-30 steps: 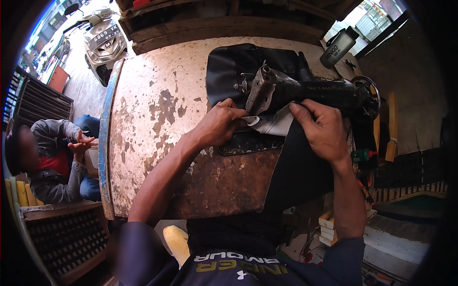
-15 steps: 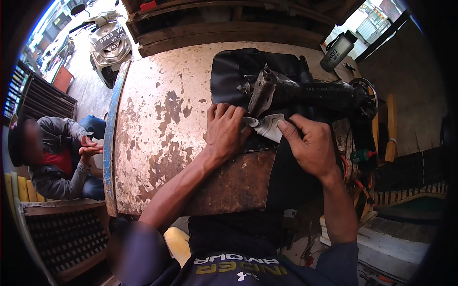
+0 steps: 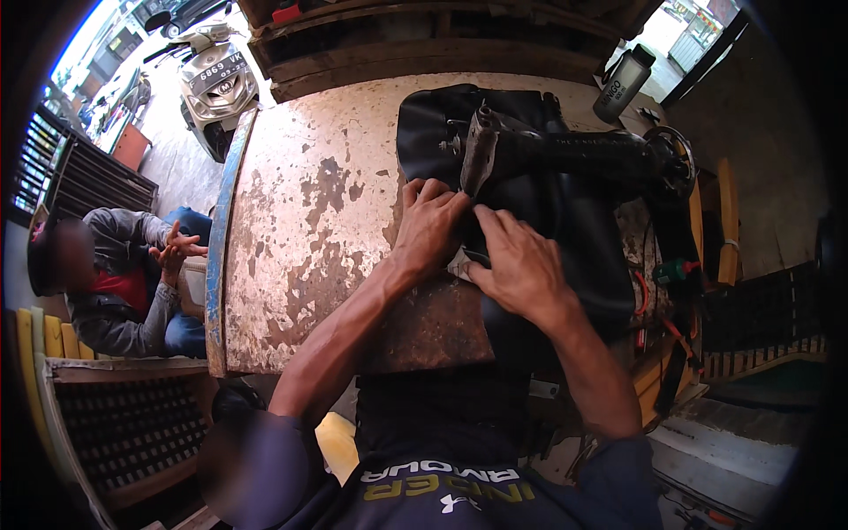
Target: The person sews a black synthetic material cover using a stationary sewing machine and then positions and stretches the finished cover onto a foam motorcycle seat base by hand.
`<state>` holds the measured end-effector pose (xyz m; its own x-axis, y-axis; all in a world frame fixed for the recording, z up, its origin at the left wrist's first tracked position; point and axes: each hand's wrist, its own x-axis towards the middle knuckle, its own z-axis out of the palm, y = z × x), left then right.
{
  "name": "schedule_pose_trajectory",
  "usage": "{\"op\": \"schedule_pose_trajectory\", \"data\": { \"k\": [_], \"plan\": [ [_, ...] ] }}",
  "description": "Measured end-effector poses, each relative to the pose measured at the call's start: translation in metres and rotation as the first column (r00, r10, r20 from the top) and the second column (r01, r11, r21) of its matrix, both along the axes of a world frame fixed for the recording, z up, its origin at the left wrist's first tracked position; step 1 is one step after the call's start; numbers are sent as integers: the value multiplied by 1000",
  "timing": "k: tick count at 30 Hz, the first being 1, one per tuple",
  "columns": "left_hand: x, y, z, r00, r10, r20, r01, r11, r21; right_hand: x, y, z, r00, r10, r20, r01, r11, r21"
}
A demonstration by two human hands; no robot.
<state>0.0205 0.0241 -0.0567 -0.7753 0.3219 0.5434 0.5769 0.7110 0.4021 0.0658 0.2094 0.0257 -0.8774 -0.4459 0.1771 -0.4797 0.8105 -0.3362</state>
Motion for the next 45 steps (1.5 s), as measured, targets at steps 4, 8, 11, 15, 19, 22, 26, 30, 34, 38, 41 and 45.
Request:
{"op": "schedule_pose_trajectory", "data": {
  "k": [4,8,11,15,19,22,26,30,34,38,41,45],
  "plan": [
    [-5,-12,2,997,-82,13,83,992,-97,-6,-12,-30,990,-141,29,143,988,-60],
    [20,-2,1,975,211,-70,-199,970,141,-59,49,-51,976,-219,-7,211,946,-245],
    [43,2,-7,915,395,79,-402,901,162,-63,54,-9,914,-323,247,390,868,-308],
    [30,19,-8,941,321,105,-326,945,33,-64,47,6,913,-256,317,366,857,-363],
    [18,33,-10,913,399,83,-399,917,-19,-59,42,15,916,-244,319,360,851,-383],
    [9,35,-23,917,398,22,-396,917,-50,-55,41,18,931,-153,332,284,875,-391],
    [2,18,-24,974,226,24,-224,972,-71,-53,45,22,949,-143,282,243,900,-362],
    [-10,-8,-20,1000,16,-27,-19,995,-98,-55,50,20,958,-150,246,233,905,-357],
    [-18,-19,-9,993,-113,32,115,992,-51,-59,51,20,985,-82,154,132,927,-350],
    [-19,-28,-9,981,-192,19,192,965,-180,-45,42,33,940,93,328,5,959,-285],
    [-20,-42,-8,963,-270,23,263,911,-316,-27,34,21,840,336,427,-244,936,-255],
    [-22,-51,3,934,-344,93,343,795,-501,-37,35,17,745,463,481,-307,877,-369]
  ]
}}
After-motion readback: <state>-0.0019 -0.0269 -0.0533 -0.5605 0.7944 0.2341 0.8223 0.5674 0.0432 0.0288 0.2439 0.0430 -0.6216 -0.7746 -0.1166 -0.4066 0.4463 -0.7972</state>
